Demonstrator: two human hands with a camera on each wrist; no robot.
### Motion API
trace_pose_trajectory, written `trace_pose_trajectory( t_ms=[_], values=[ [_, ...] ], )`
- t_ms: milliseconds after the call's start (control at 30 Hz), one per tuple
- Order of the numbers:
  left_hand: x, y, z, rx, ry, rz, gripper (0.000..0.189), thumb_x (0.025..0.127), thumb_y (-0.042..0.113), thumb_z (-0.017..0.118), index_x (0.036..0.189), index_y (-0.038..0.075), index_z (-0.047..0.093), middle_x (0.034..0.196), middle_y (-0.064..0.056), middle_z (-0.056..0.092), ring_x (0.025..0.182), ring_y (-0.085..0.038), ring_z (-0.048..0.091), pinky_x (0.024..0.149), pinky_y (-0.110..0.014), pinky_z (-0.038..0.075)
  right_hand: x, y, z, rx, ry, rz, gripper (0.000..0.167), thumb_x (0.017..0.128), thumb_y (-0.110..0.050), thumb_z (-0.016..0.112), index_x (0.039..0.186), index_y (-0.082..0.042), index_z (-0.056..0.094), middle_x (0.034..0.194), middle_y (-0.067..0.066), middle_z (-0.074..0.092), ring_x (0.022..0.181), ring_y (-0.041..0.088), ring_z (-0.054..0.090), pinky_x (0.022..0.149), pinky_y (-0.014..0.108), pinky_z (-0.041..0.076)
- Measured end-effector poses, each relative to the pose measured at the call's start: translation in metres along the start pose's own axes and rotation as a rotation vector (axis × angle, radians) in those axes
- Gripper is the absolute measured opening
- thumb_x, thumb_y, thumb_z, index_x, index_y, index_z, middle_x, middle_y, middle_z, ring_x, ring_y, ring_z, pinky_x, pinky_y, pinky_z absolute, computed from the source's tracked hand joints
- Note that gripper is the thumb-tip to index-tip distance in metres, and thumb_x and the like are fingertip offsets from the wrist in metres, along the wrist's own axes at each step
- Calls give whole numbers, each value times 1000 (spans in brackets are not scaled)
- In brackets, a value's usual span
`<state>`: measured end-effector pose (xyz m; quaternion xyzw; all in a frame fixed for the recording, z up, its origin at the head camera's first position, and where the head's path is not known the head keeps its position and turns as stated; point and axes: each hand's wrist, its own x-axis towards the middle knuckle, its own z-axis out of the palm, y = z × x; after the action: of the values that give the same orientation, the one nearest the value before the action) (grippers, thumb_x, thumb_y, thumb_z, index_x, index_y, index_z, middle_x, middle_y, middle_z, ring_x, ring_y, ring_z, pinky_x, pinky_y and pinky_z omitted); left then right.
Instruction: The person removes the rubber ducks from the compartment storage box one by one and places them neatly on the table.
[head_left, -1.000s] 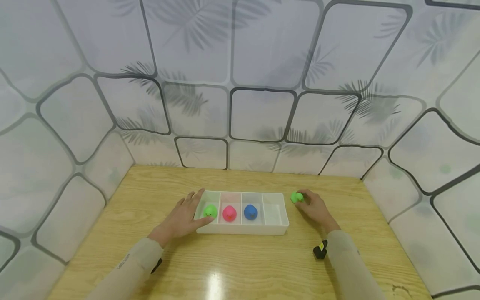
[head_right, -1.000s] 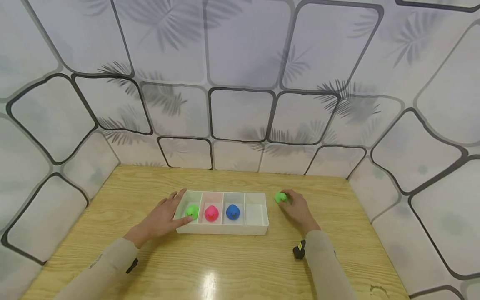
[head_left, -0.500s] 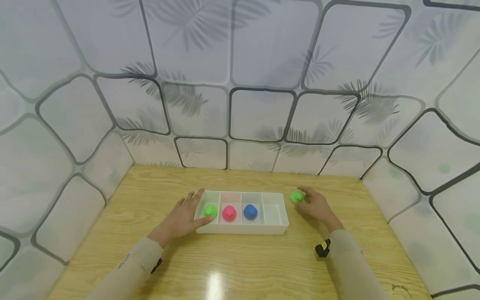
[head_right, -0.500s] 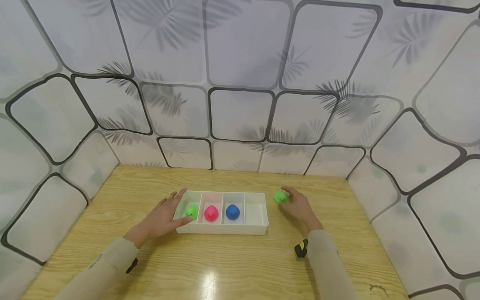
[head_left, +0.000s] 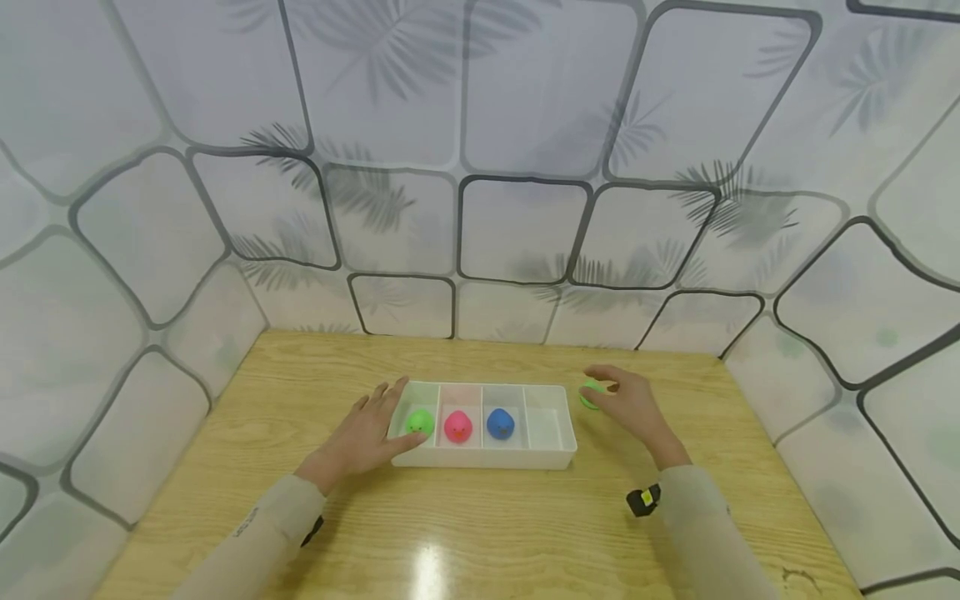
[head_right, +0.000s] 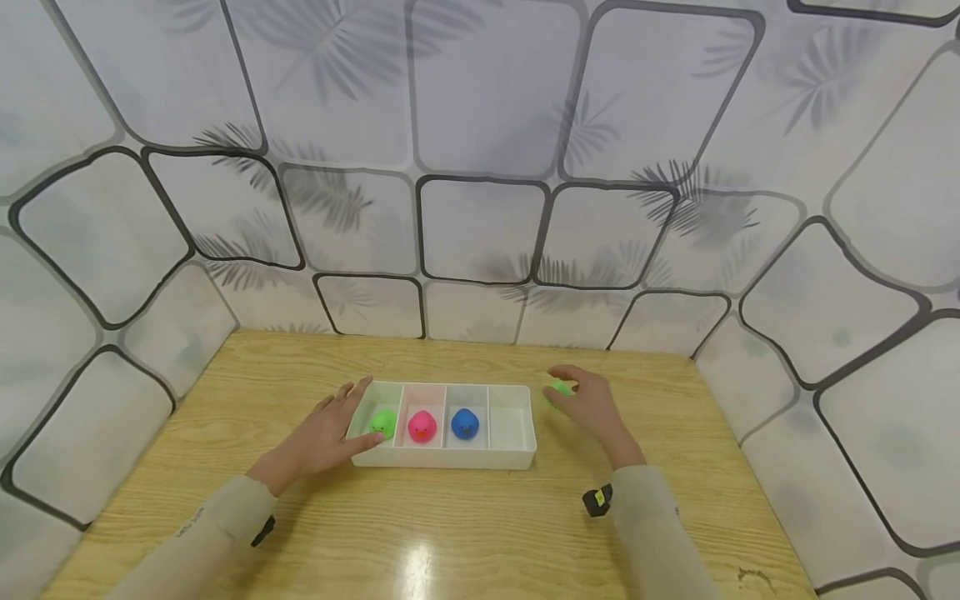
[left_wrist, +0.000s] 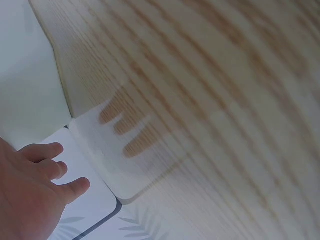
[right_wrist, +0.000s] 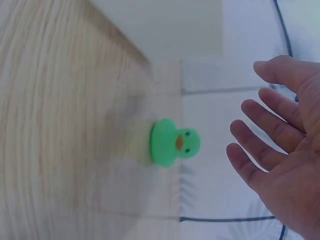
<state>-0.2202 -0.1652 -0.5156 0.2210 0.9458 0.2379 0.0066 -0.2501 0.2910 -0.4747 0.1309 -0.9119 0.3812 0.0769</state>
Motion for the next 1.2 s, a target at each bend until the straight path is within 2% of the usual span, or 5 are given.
trace_pose_trajectory(
  t_ms=[267,533,733,933,1200],
  values=[
    [0,1,-2,-9,-6,-3,103,92,73,51,163,12,10,158,-24,33,149,-41,24,119,-62,18,1,-31,8,30,-4,-81,41,93,-27,76,127,-5,68,121,11,71,110,30,65,87,52,53],
    [0,0,-1,-6,-9,-6,103,92,74,50,163,13,9,158,-24,33,150,-41,24,119,-61,18,-1,-50,22,78,-80,-142,44,91,-24,78,131,-8,66,126,8,68,109,31,65,84,53,53],
    [0,0,-1,-11,-10,-5,103,92,74,50,163,12,9,158,-23,34,150,-41,23,119,-61,17,-2,-58,35,45,-125,-177,46,90,-23,78,132,-9,66,127,8,68,109,31,66,84,52,54],
    [0,0,-1,-14,-17,-10,103,92,74,50,164,13,9,159,-24,32,150,-41,22,119,-61,16,-5,-64,45,53,-188,-161,46,89,-22,78,132,-10,65,129,9,67,114,34,63,87,58,51],
    [0,0,-1,-16,-15,-12,103,92,74,51,164,13,9,159,-24,32,150,-42,22,119,-61,16,-5,-61,59,16,-258,-139,49,90,-26,77,135,-12,64,133,2,65,118,30,60,93,52,51]
  ],
)
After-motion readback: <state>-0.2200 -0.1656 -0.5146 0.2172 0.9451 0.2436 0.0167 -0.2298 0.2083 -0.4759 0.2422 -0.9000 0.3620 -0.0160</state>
